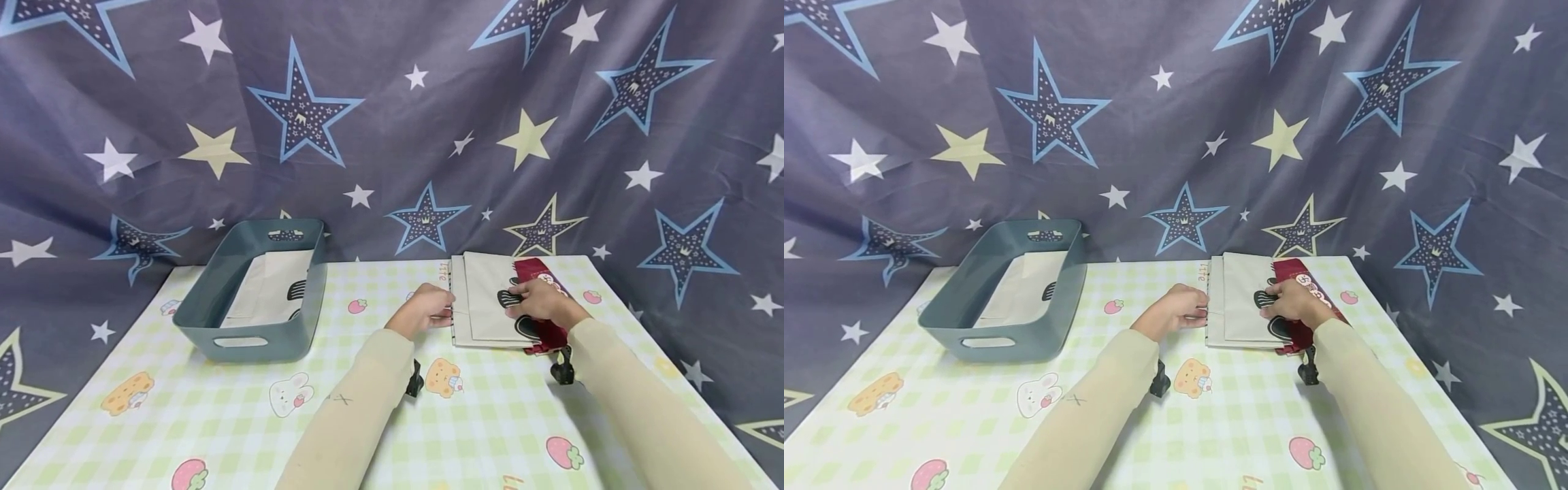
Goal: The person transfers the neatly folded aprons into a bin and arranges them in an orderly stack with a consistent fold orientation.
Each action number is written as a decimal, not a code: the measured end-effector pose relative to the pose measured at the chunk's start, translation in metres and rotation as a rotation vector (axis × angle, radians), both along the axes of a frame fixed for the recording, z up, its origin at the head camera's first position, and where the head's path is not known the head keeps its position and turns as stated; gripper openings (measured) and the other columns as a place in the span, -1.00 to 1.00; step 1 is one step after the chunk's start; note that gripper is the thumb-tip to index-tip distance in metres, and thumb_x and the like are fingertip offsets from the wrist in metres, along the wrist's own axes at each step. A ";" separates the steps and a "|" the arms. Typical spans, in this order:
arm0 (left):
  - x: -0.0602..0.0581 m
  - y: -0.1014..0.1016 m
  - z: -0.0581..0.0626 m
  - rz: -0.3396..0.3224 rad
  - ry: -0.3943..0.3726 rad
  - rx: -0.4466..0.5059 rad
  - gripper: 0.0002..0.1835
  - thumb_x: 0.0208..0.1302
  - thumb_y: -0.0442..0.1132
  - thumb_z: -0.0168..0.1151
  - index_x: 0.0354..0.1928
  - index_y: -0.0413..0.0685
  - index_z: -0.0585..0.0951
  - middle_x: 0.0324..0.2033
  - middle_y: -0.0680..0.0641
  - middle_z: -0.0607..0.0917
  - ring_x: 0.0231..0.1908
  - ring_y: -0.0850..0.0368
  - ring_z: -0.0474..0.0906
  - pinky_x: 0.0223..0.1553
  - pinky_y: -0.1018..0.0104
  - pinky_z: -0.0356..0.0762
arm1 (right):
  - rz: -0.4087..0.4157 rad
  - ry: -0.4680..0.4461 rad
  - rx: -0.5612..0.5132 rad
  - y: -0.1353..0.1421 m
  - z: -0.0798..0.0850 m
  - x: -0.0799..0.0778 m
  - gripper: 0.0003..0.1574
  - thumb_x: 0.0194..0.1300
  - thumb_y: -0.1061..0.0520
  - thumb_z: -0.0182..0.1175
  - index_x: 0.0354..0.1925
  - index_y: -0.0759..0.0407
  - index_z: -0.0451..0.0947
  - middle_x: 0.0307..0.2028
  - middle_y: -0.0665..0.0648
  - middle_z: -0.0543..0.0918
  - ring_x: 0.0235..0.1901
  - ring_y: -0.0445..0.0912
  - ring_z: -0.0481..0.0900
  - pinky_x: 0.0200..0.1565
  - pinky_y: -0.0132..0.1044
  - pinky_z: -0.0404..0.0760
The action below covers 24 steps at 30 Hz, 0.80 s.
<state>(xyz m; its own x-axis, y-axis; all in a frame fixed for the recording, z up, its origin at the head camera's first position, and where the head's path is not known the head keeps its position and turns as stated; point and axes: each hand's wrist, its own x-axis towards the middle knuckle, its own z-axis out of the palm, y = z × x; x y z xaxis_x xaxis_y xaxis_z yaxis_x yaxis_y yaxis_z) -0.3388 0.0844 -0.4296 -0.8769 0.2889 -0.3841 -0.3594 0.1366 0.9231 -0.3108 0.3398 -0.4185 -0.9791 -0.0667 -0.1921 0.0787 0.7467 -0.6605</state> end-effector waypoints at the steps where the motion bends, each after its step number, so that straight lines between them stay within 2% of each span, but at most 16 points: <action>1: 0.001 0.000 0.001 0.001 -0.004 0.000 -0.64 0.42 -0.37 0.15 0.20 -0.37 0.51 -0.16 -0.19 0.59 -0.24 0.04 0.57 -0.15 0.25 0.71 | -0.011 0.001 -0.016 0.000 -0.001 -0.001 -0.37 0.40 0.20 0.29 0.33 0.46 0.45 -0.04 0.46 0.67 -0.23 0.03 0.64 -0.27 -0.20 0.61; 3: 0.001 0.000 0.002 0.007 -0.009 0.000 -0.67 0.41 -0.37 0.16 0.16 -0.35 0.52 -0.19 -0.18 0.58 -0.27 0.04 0.57 -0.16 0.24 0.71 | -0.059 -0.002 -0.072 -0.001 -0.002 -0.003 -0.52 0.47 0.25 0.15 0.26 0.46 0.51 -0.34 0.27 0.67 -0.51 -0.10 0.52 -0.47 -0.24 0.53; 6: 0.003 -0.001 0.004 0.012 -0.022 0.016 -0.70 0.41 -0.38 0.16 0.12 -0.35 0.53 -0.21 -0.18 0.57 -0.27 0.05 0.55 -0.07 0.19 0.70 | -0.153 -0.011 -0.185 0.000 -0.005 -0.006 -0.62 0.45 0.35 0.06 0.17 0.47 0.54 -0.60 0.04 0.48 -0.73 -0.20 0.29 -0.62 -0.31 0.36; 8: 0.003 0.000 0.004 0.015 -0.030 0.025 -0.74 0.41 -0.39 0.16 0.08 -0.33 0.53 -0.24 -0.17 0.56 -0.29 0.06 0.53 -0.04 0.15 0.69 | -0.210 -0.023 -0.266 0.002 -0.006 -0.005 -0.61 0.40 0.40 0.07 0.17 0.50 0.48 -0.57 0.00 0.50 -0.74 -0.22 0.27 -0.64 -0.35 0.33; 12: 0.004 -0.001 0.004 0.028 -0.048 0.038 -0.85 0.41 -0.40 0.15 -0.04 -0.27 0.52 -0.31 -0.13 0.53 -0.36 0.09 0.49 -0.03 0.13 0.69 | -0.285 -0.057 -0.350 0.002 -0.006 -0.004 -0.53 0.37 0.39 0.19 0.21 0.47 0.37 -0.45 0.01 0.57 -0.64 -0.22 0.42 -0.58 -0.36 0.42; 15: 0.004 -0.002 0.004 0.050 -0.065 0.049 -0.94 0.40 -0.40 0.16 -0.15 -0.22 0.51 -0.33 -0.13 0.54 -0.39 0.10 0.49 -0.05 0.14 0.69 | -0.306 -0.083 -0.370 0.001 -0.003 -0.002 -0.68 0.38 0.35 0.24 0.05 0.42 0.42 -0.41 -0.04 0.58 -0.55 -0.25 0.47 -0.51 -0.37 0.51; 17: 0.003 -0.003 0.005 0.063 -0.082 0.059 -0.97 0.41 -0.39 0.16 -0.22 -0.20 0.50 -0.34 -0.14 0.55 -0.39 0.10 0.50 -0.04 0.14 0.69 | -0.303 -0.106 -0.398 0.000 -0.001 -0.002 -0.80 0.38 0.34 0.25 -0.09 0.35 0.45 -0.45 -0.08 0.57 -0.56 -0.28 0.45 -0.49 -0.40 0.55; 19: 0.003 -0.005 0.006 0.063 -0.099 0.070 -0.94 0.42 -0.38 0.15 -0.25 -0.18 0.48 -0.35 -0.13 0.55 -0.39 0.10 0.50 -0.05 0.15 0.68 | -0.299 -0.133 -0.436 -0.001 0.001 -0.002 -0.83 0.38 0.33 0.26 -0.16 0.28 0.43 -0.47 -0.12 0.55 -0.58 -0.30 0.43 -0.44 -0.40 0.59; 24: 0.001 -0.008 0.008 0.045 -0.143 0.087 -0.90 0.44 -0.38 0.12 -0.29 -0.17 0.45 -0.45 -0.10 0.52 -0.46 0.14 0.46 -0.27 0.30 0.65 | -0.266 -0.196 -0.488 -0.003 0.003 -0.002 -0.76 0.39 0.32 0.23 -0.04 0.30 0.41 -0.53 -0.12 0.54 -0.60 -0.32 0.43 -0.33 -0.33 0.63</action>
<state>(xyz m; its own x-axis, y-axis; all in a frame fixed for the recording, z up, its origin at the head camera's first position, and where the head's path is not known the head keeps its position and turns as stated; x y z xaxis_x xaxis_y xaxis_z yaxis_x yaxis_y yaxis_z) -0.3379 0.0766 -0.4220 -0.8276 0.2884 -0.4815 -0.4922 0.0394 0.8696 -0.3124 0.3369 -0.4154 -0.9234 0.0505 -0.3805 0.3775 0.2977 -0.8768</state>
